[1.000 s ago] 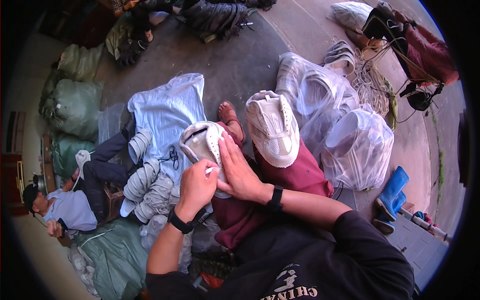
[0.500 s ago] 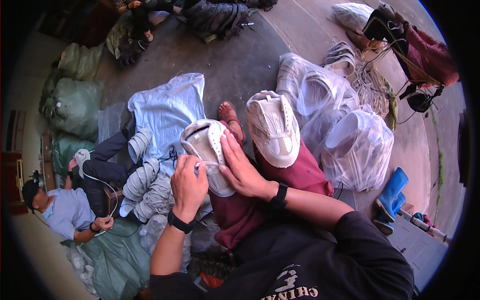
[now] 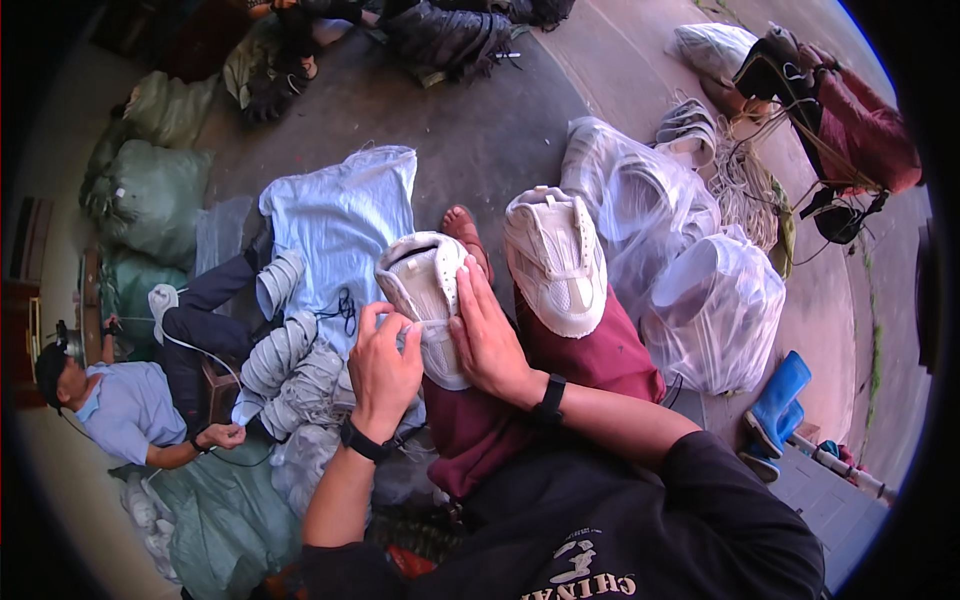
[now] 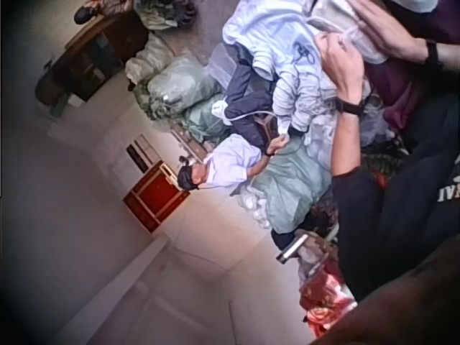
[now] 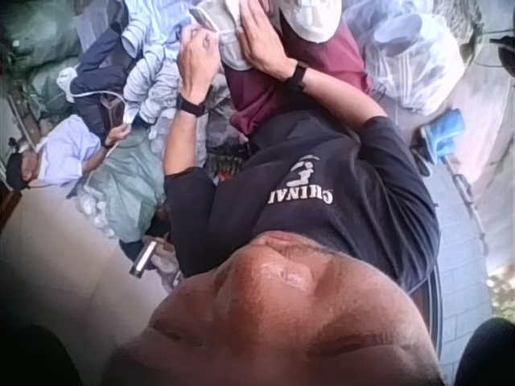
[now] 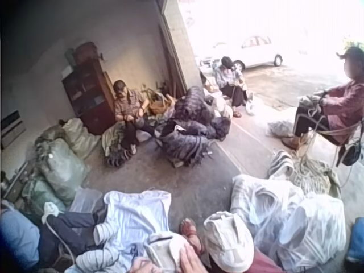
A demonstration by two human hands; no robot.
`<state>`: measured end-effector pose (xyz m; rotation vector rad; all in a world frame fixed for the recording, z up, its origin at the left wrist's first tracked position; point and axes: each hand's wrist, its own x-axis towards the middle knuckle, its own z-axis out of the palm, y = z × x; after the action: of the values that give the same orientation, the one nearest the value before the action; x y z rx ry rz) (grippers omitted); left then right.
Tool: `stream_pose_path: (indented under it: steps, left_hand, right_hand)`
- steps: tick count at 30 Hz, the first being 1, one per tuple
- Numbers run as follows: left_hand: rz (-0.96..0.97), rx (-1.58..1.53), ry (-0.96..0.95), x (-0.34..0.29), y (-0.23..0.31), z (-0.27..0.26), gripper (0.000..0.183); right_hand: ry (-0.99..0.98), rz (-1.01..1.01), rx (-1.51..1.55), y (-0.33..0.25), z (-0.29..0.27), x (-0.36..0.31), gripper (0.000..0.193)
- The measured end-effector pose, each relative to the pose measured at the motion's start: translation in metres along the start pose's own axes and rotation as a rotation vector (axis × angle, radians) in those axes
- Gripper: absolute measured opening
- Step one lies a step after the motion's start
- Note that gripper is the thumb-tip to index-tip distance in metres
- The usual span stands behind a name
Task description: Threading white laces through the eyelets of a shoe upper.
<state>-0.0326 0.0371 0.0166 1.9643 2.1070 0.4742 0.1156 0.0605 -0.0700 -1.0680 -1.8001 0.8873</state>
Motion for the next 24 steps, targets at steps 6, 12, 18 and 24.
stream_pose_path:
  steps: [6,12,18,24]
  left_hand:
    - [-0.048,-0.172,-0.002,-0.004,-0.03,0.002,0.014]
    - [-0.04,-0.252,-0.075,-0.002,-0.041,-0.011,0.016]
    - [-0.148,-0.315,-0.152,0.003,-0.053,-0.014,0.018]
    - [-0.122,-0.187,-0.063,0.008,-0.045,-0.018,0.021]
  right_hand:
    - [-0.052,-0.006,0.108,-0.005,0.009,0.001,0.079]
    - [-0.073,-0.008,0.081,-0.006,0.022,0.002,0.09]
    - [-0.126,-0.019,0.025,-0.012,0.024,-0.002,0.089]
    - [-0.098,0.014,0.069,-0.009,0.027,-0.006,0.089]
